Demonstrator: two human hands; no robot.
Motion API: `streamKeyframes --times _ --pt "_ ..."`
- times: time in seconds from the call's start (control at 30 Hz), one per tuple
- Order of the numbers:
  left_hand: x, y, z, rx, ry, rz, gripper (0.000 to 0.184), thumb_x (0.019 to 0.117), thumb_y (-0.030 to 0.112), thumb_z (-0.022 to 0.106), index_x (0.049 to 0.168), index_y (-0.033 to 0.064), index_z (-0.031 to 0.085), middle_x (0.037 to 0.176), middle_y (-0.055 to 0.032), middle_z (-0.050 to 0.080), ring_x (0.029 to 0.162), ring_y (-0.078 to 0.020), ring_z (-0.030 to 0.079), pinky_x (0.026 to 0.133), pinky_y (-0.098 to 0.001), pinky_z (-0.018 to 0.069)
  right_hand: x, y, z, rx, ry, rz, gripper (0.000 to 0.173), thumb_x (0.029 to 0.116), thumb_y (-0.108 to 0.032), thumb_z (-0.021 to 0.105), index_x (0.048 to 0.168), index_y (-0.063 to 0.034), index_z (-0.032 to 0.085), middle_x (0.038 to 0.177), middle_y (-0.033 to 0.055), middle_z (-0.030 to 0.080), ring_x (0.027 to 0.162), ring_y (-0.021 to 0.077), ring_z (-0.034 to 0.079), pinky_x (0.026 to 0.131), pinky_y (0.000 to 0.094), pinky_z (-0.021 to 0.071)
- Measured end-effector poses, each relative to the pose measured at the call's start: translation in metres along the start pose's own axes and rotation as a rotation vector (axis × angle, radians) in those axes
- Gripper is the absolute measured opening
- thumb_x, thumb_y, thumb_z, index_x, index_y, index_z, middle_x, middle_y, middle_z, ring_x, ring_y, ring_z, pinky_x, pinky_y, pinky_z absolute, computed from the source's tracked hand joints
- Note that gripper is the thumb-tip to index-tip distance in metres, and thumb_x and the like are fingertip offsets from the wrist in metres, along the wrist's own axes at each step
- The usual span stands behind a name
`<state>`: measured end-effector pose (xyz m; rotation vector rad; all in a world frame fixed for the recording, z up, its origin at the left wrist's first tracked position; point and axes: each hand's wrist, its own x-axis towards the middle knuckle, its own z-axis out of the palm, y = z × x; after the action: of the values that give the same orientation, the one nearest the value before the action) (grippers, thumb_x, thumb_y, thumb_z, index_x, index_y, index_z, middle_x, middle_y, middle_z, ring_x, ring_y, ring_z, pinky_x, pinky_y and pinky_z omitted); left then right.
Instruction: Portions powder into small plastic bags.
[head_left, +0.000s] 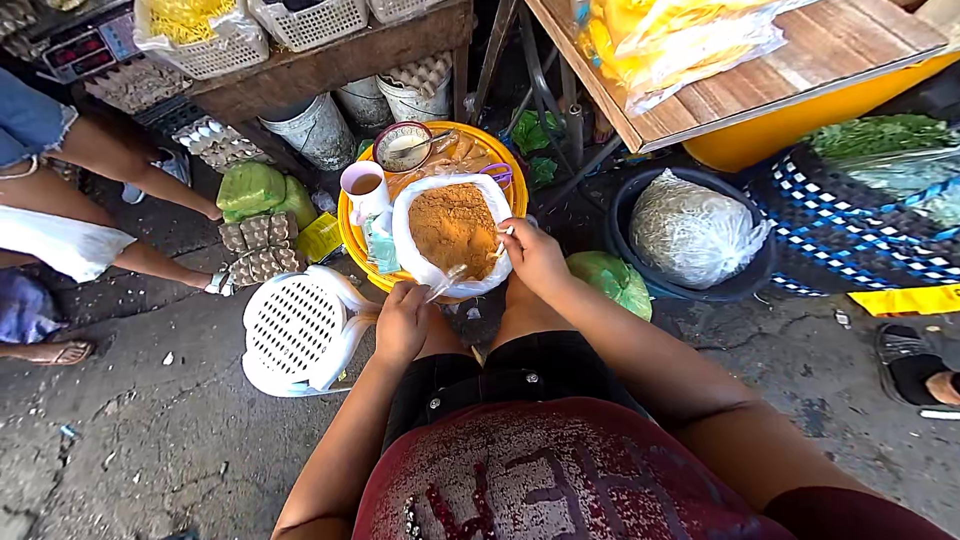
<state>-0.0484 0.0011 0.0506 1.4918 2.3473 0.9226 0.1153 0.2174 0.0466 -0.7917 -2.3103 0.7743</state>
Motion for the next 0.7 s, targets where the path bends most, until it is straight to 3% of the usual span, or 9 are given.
streamKeyframes --times 0.1,0.2,0.33,0.43,0.6,0.7 --pt "0.001 -0.003 0.003 0.052 0.03 0.052 0.021 0.0989 0.009 0.058 0.105 -0.0015 0.076 0.106 -0.0203 0.071 0.1 -0.0338 0.07 0.091 -0.0482 0.0566 -0.004 -0.004 0.004 -0.013 0.007 0.009 0.025 0.1042 -0.017 0.058 0.12 0.0002 0.066 0.087 0.0181 0.071 0.074 0.034 0.071 0.07 0.0512 0.0588" --pt "-0.003 -0.007 0.006 0.087 0.01 0.007 0.022 0.101 0.012 0.058 0.107 -0.0024 0.073 0.107 -0.0213 0.071 0.099 -0.0358 0.071 0.09 -0.0498 0.0569 -0.004 -0.013 0.001 -0.003 0.031 0.063 0.023 0.1035 -0.017 0.06 0.117 0.0006 0.066 0.082 0.0159 0.069 0.068 0.0297 0.069 0.065 0.0481 0.0581" --pt "-0.001 -0.007 0.01 0.126 -0.005 -0.035 0.025 0.1033 0.017 0.055 0.113 0.0002 0.071 0.109 -0.0202 0.07 0.098 -0.0361 0.071 0.087 -0.0518 0.057 -0.011 -0.02 0.005 0.063 -0.074 0.151 0.024 0.1037 -0.02 0.061 0.115 0.0003 0.067 0.083 0.0162 0.069 0.07 0.0286 0.068 0.069 0.0463 0.058" --pt "-0.001 -0.008 0.013 0.121 0.018 -0.038 0.025 0.1032 0.018 0.056 0.113 0.0007 0.071 0.108 -0.0198 0.07 0.096 -0.0354 0.071 0.085 -0.0514 0.0575 -0.01 -0.025 0.01 0.152 -0.028 0.173 0.021 0.1029 -0.018 0.062 0.113 0.0 0.066 0.082 0.0143 0.07 0.068 0.0236 0.068 0.068 0.041 0.0586" --pt "0.002 -0.009 0.012 0.101 0.001 -0.025 0.026 0.1017 0.021 0.059 0.115 0.0011 0.069 0.106 -0.0184 0.069 0.087 -0.0303 0.069 0.079 -0.0466 0.0578 -0.007 -0.029 0.02 0.253 -0.097 0.256 0.021 0.1031 -0.018 0.062 0.113 -0.0003 0.066 0.084 0.0139 0.071 0.071 0.023 0.07 0.071 0.042 0.0595" --pt "0.003 -0.009 0.012 0.101 0.008 -0.03 0.025 0.1031 0.017 0.055 0.115 -0.0004 0.069 0.11 -0.0207 0.069 0.094 -0.0336 0.07 0.083 -0.0481 0.0583 0.003 -0.025 0.008 0.367 -0.083 0.369 0.023 0.1049 -0.02 0.06 0.118 -0.0016 0.063 0.089 0.0111 0.072 0.073 0.0186 0.072 0.071 0.0388 0.0616"
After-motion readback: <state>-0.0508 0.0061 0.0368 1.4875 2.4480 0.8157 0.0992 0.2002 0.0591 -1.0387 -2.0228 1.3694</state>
